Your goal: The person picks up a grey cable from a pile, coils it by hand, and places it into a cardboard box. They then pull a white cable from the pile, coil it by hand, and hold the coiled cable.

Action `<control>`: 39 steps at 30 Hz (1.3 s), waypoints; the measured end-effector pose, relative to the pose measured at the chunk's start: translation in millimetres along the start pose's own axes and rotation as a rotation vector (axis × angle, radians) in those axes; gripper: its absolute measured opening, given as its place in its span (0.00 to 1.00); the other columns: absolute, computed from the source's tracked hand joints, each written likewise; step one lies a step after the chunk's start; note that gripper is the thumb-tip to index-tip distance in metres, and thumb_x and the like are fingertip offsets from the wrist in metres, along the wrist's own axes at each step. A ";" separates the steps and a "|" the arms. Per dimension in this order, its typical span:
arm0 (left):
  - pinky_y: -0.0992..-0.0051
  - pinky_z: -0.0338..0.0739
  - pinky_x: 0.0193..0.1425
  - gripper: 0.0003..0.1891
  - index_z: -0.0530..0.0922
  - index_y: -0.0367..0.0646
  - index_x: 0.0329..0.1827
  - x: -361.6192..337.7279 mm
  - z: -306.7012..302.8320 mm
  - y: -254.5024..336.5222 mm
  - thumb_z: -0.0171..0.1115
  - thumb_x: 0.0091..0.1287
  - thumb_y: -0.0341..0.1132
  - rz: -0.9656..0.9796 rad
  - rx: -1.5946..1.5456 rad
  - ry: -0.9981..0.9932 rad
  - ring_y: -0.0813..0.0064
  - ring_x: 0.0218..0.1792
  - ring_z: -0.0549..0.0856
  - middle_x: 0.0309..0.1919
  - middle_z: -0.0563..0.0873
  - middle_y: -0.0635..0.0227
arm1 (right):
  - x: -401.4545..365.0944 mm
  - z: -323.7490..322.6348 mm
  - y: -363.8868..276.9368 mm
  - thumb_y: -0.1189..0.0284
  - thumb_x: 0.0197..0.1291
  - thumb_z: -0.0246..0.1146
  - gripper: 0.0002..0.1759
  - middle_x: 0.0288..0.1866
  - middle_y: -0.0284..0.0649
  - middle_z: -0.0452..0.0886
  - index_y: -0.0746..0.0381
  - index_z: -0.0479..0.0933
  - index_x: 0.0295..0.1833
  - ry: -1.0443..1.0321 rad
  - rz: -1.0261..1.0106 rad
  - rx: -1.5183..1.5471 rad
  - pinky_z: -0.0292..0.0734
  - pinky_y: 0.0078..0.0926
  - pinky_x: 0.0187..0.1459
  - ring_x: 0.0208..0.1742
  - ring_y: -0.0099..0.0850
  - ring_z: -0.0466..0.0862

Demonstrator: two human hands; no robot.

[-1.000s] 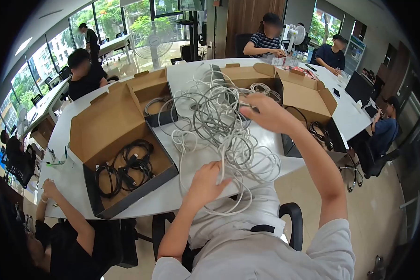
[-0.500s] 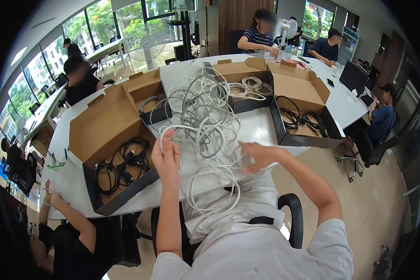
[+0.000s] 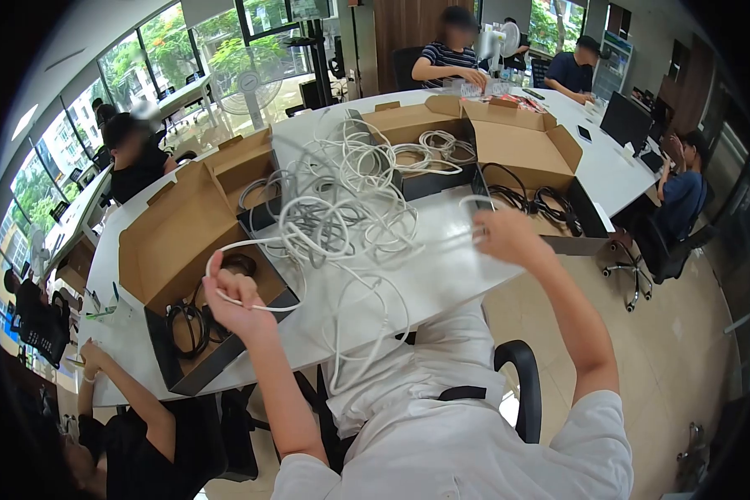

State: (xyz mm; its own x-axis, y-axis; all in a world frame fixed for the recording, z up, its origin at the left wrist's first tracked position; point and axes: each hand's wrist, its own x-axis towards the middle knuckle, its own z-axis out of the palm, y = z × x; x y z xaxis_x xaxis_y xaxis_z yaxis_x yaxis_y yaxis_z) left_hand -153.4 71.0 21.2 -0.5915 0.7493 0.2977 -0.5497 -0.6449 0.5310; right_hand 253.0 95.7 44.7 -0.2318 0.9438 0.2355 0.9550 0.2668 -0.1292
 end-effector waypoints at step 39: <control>0.34 0.44 0.68 0.50 0.55 0.40 0.73 -78.6 -5.3 -86.0 0.69 0.53 0.57 -0.161 1.596 -1.048 0.32 0.70 0.52 0.66 0.61 0.36 | 320.1 8.4 -79.1 0.74 0.47 0.59 0.13 0.37 0.51 0.83 0.62 0.79 0.41 0.356 -0.307 0.170 0.79 0.41 0.42 0.40 0.51 0.83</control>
State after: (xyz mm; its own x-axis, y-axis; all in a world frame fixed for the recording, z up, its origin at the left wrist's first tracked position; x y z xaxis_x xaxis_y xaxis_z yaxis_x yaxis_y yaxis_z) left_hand -62.7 66.7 -52.0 0.2776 0.9499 0.1435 0.7787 -0.3099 0.5455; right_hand 101.6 378.3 122.2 -0.3917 0.6992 0.5980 0.8021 0.5779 -0.1503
